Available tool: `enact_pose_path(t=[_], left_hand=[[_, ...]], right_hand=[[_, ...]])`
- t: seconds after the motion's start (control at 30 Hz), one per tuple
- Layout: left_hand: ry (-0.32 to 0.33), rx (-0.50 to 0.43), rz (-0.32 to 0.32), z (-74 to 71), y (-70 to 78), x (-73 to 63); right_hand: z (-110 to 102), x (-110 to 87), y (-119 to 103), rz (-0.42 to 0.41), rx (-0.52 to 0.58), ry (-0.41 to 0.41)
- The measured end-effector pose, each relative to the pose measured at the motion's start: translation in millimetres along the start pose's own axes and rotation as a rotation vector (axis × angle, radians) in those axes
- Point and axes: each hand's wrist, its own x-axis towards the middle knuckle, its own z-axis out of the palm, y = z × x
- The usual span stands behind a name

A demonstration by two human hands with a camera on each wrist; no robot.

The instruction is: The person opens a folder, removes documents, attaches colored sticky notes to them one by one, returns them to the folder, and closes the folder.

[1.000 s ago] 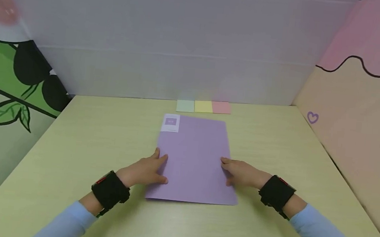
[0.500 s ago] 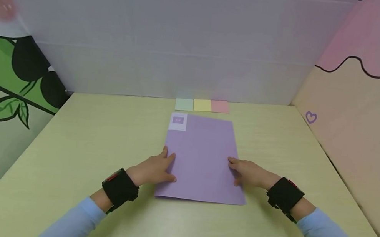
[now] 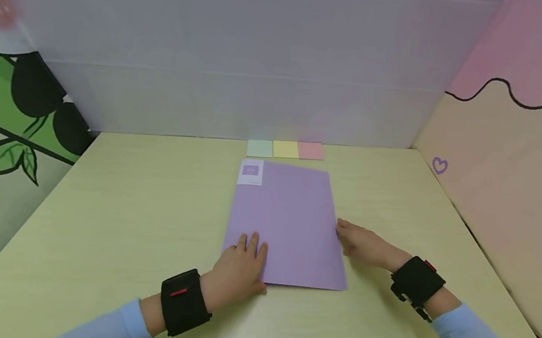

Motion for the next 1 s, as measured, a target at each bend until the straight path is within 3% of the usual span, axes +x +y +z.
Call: enact_pose_path(t=[0.2,0.37,0.47,0.63,1.0], left_hand=[[0.205,0.177,0.067,6.5,4.3,-2.7],[0.362,0.259,0.122,8.4,6.8,-5.8],[0.382,0.262,0.126,7.9,8.7,-7.2],[0.341,0.221,0.102,4.9,11.4,-9.0],[0.391,0.189,0.052,7.6,12.0,-9.1]], right_hand=[[2.4,-9.4,10.4,0.059,0.014,-0.021],[4.8,-15.6,15.2,0.098,0.071,-0.041],[6.1,-15.7,14.8,0.08,0.073,-0.032],[9.5,-10.1,9.5,0.026,0.039,-0.016],[14.7,3.1,-2.5,-0.206,-0.145,0.019]])
